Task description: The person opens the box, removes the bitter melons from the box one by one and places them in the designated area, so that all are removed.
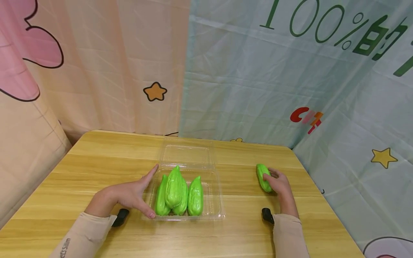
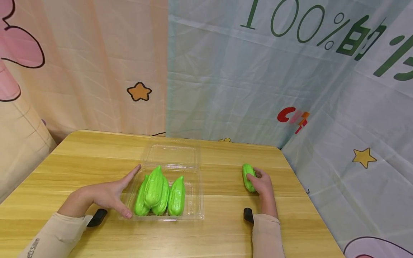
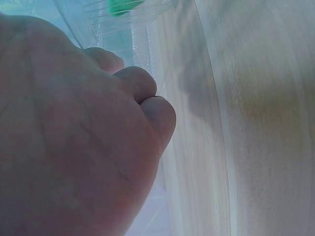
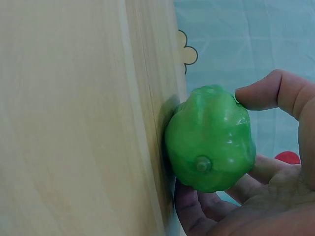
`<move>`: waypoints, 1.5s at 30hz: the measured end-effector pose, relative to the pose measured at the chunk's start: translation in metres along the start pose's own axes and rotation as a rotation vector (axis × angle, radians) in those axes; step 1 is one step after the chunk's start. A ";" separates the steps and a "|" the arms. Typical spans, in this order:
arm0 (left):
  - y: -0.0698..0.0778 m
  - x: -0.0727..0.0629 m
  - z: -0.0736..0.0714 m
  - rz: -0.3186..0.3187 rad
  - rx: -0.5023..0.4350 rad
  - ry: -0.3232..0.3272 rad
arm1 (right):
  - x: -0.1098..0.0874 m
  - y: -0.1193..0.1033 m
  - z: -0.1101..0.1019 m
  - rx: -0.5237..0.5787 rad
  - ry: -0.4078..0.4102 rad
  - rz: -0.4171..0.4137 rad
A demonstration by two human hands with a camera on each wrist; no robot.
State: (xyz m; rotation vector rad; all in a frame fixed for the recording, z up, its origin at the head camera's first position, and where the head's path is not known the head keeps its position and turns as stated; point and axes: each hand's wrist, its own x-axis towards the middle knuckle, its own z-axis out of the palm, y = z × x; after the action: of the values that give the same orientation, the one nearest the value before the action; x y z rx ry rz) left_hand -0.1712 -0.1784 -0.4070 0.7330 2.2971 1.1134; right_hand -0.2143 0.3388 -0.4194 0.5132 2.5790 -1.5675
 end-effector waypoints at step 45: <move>0.003 -0.001 -0.001 -0.009 -0.007 -0.012 | -0.015 -0.028 -0.004 -0.049 0.040 -0.176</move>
State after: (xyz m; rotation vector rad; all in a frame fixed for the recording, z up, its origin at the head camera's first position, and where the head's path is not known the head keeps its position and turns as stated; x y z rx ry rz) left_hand -0.1704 -0.1776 -0.4044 0.7245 2.2832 1.1088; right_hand -0.2084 0.3272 -0.3898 0.3235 2.7520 -1.5535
